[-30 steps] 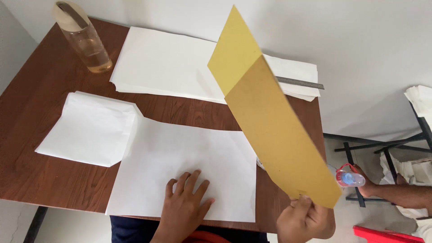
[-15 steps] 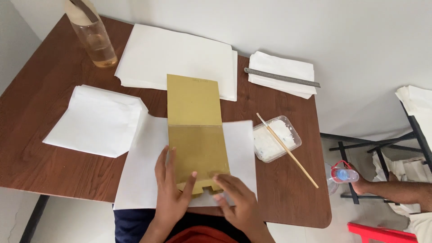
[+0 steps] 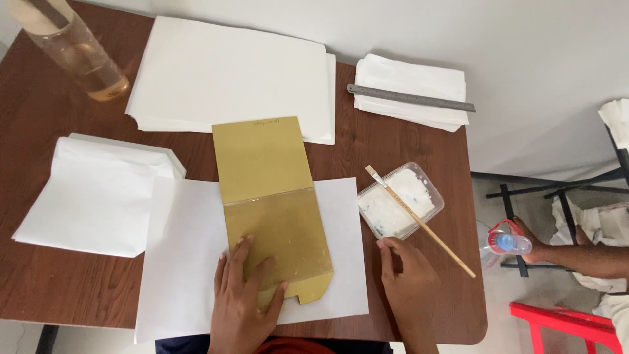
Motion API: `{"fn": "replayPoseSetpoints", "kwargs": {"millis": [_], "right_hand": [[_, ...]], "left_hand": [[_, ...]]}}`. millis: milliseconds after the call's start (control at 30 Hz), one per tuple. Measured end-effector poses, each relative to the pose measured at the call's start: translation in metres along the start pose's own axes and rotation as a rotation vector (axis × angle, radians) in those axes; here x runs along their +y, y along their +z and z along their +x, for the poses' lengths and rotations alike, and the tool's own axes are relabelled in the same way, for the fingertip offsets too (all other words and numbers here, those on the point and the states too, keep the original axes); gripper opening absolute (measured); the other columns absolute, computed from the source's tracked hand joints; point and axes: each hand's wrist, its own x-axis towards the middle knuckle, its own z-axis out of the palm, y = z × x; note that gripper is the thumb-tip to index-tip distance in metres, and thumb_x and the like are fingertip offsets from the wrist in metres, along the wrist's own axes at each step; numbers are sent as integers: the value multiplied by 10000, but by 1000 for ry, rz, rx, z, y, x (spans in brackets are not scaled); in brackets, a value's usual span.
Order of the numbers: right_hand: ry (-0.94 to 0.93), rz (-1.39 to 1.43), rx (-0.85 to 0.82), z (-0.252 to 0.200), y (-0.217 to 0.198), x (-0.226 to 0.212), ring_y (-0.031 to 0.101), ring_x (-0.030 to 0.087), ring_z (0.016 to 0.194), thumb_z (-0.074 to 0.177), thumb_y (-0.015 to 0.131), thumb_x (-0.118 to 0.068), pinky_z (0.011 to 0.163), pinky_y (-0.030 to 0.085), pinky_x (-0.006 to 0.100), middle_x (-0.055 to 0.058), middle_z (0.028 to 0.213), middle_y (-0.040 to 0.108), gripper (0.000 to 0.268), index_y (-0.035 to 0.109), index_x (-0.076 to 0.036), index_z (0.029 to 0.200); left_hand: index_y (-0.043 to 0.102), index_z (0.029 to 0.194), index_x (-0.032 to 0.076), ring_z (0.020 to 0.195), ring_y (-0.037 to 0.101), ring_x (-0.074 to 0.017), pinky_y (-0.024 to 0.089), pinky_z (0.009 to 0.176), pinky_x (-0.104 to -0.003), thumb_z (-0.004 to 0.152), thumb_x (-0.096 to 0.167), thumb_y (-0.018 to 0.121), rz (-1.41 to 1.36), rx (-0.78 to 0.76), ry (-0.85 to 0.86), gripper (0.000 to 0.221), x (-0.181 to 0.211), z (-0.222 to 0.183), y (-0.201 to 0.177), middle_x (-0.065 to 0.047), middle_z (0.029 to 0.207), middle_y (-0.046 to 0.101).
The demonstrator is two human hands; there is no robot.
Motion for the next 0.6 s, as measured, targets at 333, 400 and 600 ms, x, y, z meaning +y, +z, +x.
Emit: {"fn": "replayPoseSetpoints", "kwargs": {"millis": [333,400,600], "right_hand": [[-128,178,63,-1,-9,-17,597,150,673,935,699,-116,631,490,273,14,804,680,63,712,-70,975],[-215,272,-13,-3,-8,-39,645,171,753,923,651,-149,729,516,289,2,849,713,71,705,-106,906],[-471,378,-560,-4,6,-56,470,336,1371,875,750,-397,1108,371,553,104,1474,532,468,653,-149,1259]], "left_hand": [[677,1234,97,1538,385,-323,203,1259,-568,936,270,585,-382,-97,-200,357,8,8,-17,-137,1587,478],[655,1254,11,1540,394,-340,223,1277,-542,966,236,550,-533,-43,-271,380,7,13,-30,-167,1578,484],[616,1291,28,1497,451,-319,235,1278,-593,1014,102,471,-286,-92,-156,321,-21,25,-52,-147,1533,519]]}}
